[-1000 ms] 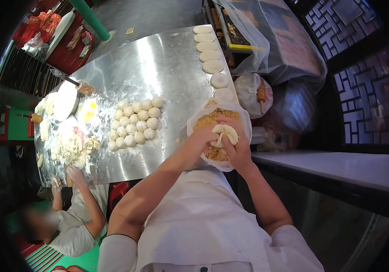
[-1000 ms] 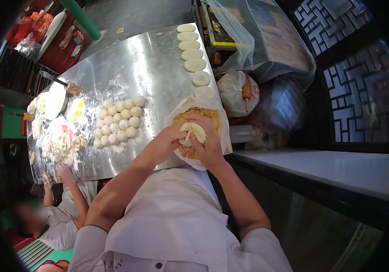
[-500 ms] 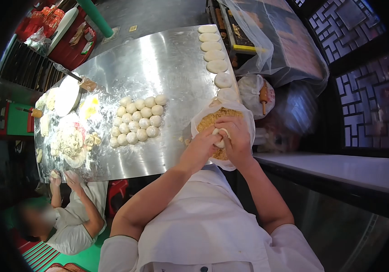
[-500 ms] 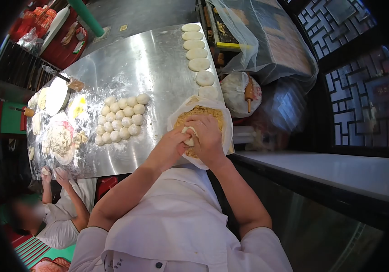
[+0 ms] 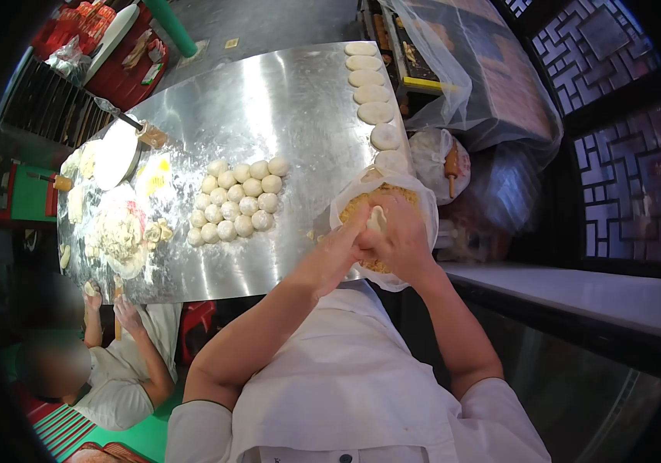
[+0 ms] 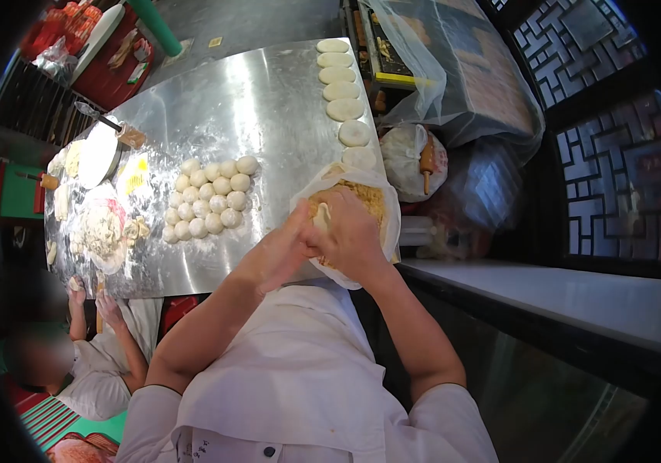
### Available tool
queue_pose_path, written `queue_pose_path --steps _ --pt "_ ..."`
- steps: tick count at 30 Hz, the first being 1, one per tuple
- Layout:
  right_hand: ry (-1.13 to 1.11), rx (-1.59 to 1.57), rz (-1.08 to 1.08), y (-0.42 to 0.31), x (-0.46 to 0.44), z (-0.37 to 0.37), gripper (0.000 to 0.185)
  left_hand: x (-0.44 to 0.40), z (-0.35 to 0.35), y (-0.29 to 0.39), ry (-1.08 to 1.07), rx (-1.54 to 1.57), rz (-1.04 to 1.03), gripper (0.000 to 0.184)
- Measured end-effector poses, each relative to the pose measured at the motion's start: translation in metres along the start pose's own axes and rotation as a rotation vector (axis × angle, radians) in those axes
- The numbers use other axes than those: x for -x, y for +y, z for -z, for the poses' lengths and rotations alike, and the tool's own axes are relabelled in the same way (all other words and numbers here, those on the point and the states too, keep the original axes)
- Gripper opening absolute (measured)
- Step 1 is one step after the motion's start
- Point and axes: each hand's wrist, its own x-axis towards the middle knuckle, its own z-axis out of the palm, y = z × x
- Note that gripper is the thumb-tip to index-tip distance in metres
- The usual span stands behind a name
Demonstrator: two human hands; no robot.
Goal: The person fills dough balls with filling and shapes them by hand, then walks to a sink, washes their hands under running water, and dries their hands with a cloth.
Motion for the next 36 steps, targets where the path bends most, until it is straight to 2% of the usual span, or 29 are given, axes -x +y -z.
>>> queue_pose_path --steps 1,3,4,5,6,7,9,10,11,12,13,14,15,17,18,19,20,21,22,23,25,27,28,29,31,32,34,35,36 --pt "0.094 0.072 0.105 -0.022 -0.009 0.000 0.018 0.003 0.000 0.003 0.002 0.003 0.000 0.069" --pt "0.185 0.145 0.209 -0.031 -0.011 0.003 0.019 0.009 -0.002 0.011 0.192 -0.031 0.025 0.070" --pt "0.003 0.037 0.027 -0.027 -0.007 0.009 0.018 0.014 0.007 0.017 0.193 -0.029 0.024 0.070" --pt "-0.176 -0.070 -0.155 -0.026 -0.005 0.012 0.018 0.020 0.022 0.026 0.143 -0.160 0.077 0.069" --pt "-0.178 -0.069 -0.155 -0.031 -0.006 0.012 0.018 0.023 0.032 0.032 0.092 -0.292 0.130 0.069" --pt "-0.250 -0.126 -0.241 -0.041 -0.008 0.009 0.022 0.021 0.037 0.030 0.097 -0.287 0.128 0.069" --pt "-0.331 -0.188 -0.321 -0.054 -0.012 -0.012 0.029 0.012 0.050 0.018 0.464 -0.245 -0.373 0.068" --pt "-0.167 -0.221 -0.094 -0.060 -0.014 -0.034 0.036 0.001 0.045 0.017 0.527 -0.182 -0.573 0.067" --pt "0.000 -0.252 0.135 -0.066 -0.019 -0.054 0.044 -0.002 0.036 0.015 0.537 -0.181 -0.580 0.067" --pt "0.129 -0.267 0.118 -0.071 -0.026 -0.069 0.050 -0.001 0.025 0.012 0.520 0.070 -0.561 0.068" --pt "0.117 -0.270 0.118 -0.070 -0.034 -0.070 0.050 0.006 0.016 0.009 0.497 0.325 -0.533 0.068" --pt "0.092 -0.505 -0.197 -0.067 -0.045 -0.067 0.052 0.017 0.009 0.007 0.472 0.217 -0.615 0.059" --pt "0.067 -0.732 -0.522 -0.065 -0.052 -0.066 0.053 0.022 0.016 0.006 0.482 0.222 -0.617 0.059" --pt "0.041 -0.527 -0.259 -0.059 -0.052 -0.075 0.057 0.032 0.041 0.001 0.407 0.000 -0.427 0.048" --pt "0.013 -0.480 -0.168 -0.056 -0.052 -0.086 0.054 0.036 0.059 0.004 0.462 0.128 -0.397 0.036" --pt "-0.031 -0.319 0.011 -0.055 -0.051 -0.093 0.051 0.040 0.070 0.003 0.482 0.134 -0.405 0.036" --pt "-0.045 -0.166 0.193 -0.056 -0.052 -0.099 0.050 0.043 0.081 0.003 0.567 0.328 -0.405 0.036" --pt "-0.065 -0.178 0.205 -0.064 -0.054 -0.100 0.050 0.049 0.089 0.009 0.646 0.524 -0.406 0.036" --pt "-0.226 0.080 0.377 -0.075 -0.055 -0.100 0.049 0.061 0.095 0.018 0.666 0.486 -0.289 0.044" --pt "-0.379 0.343 0.548 -0.083 -0.057 -0.105 0.048 0.069 0.104 0.019 0.681 0.497 -0.298 0.044" --pt "-0.417 0.266 0.580 -0.068 -0.059 -0.137 0.048 0.078 0.120 0.017 0.452 0.768 -0.316 0.053" --pt "-0.569 -0.246 0.150 -0.061 -0.081 -0.160 0.044 0.090 0.143 0.000 0.494 0.729 -0.339 0.055" --pt "-0.564 -0.315 -0.056 -0.060 -0.097 -0.170 0.036 0.098 0.156 -0.010 0.531 0.679 -0.351 0.057" --pt "-0.524 -0.282 -0.055 -0.054 -0.118 -0.184 0.034 0.109 0.170 -0.018 0.534 0.690 -0.357 0.057" --pt "-0.425 -0.240 -0.098 -0.029 -0.161 -0.219 0.028 0.140 0.201 -0.031 0.696 0.311 -0.309 0.053" --pt "-0.387 -0.160 -0.083 -0.017 -0.180 -0.236 0.030 0.155 0.214 -0.034 0.703 0.322 -0.309 0.053" --pt "-0.253 -0.005 -0.004 0.017 -0.213 -0.278 0.031 0.189 0.241 -0.038 0.929 0.143 -0.243 0.046" --pt "-0.274 -0.024 0.000 0.027 -0.224 -0.297 0.031 0.207 0.256 -0.042 0.956 0.150 -0.239 0.046" --pt "-0.257 0.094 -0.041 0.035 -0.233 -0.314 0.033 0.222 0.273 -0.048 1.040 0.084 -0.260 0.042"
